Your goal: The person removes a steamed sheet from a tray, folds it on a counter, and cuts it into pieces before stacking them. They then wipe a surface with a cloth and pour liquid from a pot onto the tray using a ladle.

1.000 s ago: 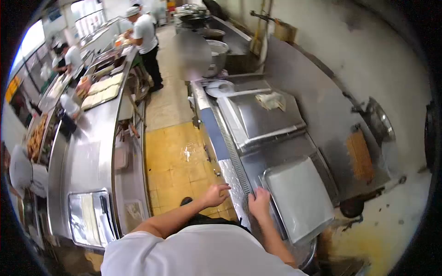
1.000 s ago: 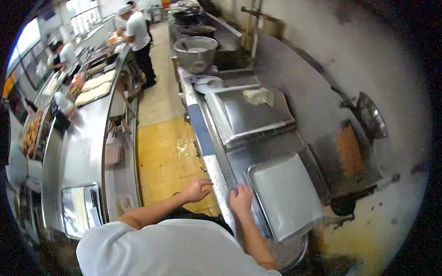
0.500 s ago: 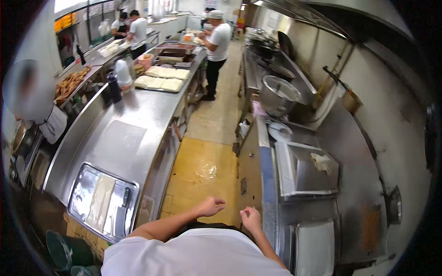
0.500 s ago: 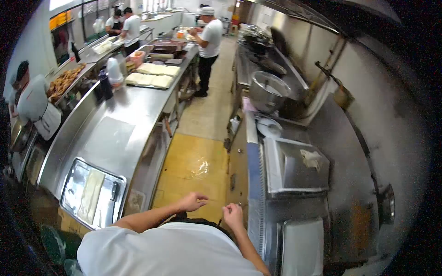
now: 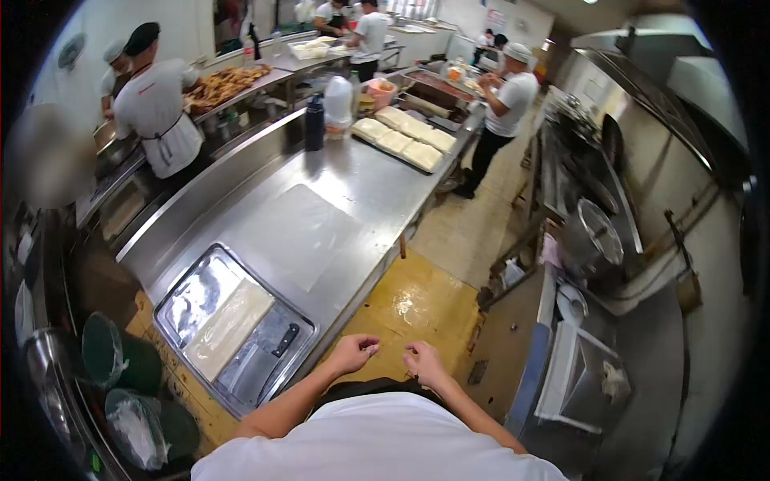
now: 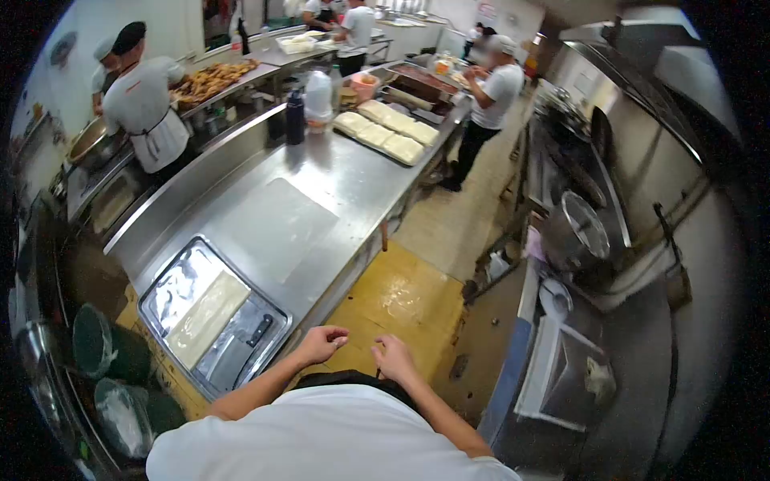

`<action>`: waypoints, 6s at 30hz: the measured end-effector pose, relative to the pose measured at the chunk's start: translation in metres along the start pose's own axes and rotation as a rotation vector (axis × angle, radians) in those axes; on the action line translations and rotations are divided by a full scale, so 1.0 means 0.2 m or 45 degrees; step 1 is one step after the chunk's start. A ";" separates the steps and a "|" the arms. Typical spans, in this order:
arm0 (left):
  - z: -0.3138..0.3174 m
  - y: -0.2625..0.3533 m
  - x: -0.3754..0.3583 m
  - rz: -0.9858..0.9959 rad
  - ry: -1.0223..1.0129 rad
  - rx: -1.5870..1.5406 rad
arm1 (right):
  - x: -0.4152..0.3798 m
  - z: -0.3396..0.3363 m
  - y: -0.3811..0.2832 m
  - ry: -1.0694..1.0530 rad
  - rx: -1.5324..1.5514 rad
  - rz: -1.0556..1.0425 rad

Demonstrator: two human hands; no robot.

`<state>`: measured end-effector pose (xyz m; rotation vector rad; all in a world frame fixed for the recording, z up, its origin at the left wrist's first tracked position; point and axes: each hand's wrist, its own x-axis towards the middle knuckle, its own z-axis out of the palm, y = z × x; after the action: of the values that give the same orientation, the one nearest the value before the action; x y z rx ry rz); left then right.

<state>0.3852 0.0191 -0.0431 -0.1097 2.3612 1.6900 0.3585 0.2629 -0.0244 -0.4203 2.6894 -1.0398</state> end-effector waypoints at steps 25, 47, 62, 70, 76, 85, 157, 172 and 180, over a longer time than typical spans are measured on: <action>-0.28 0.24 0.90 -0.244 0.985 -0.332 | 1.93 -0.12 -0.18 -0.756 0.060 -0.618; -1.77 -0.40 1.00 -0.679 1.530 0.296 | 2.58 0.41 -0.96 -0.731 -0.187 -0.730; -2.08 -0.55 1.18 -1.078 1.243 0.554 | 2.67 0.28 -0.91 -0.738 -0.037 -0.548; -2.08 -0.54 1.19 -1.101 1.175 0.527 | 2.78 0.14 -0.74 -0.684 0.030 -0.509; -2.08 -0.59 1.22 -1.156 1.170 0.389 | 2.83 0.16 -0.70 -0.719 0.085 -0.458; -2.06 -0.67 1.25 -0.990 1.405 0.192 | 2.88 0.25 -0.84 -0.785 0.040 -0.464; -1.61 -0.21 0.74 -0.448 1.255 0.529 | 3.26 0.30 -0.86 -0.656 -0.344 -1.028; -1.31 -0.07 0.74 -0.425 1.220 0.496 | 2.84 0.65 -0.69 -0.680 -0.602 -1.161; -1.31 -0.15 0.63 -0.432 1.311 0.418 | 2.90 0.70 -0.61 -0.528 -0.793 -1.031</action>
<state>0.2301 -0.2283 -0.0192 -1.5311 2.9639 1.1710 -0.1167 -0.1092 -0.1039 -1.7102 2.3921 -0.1367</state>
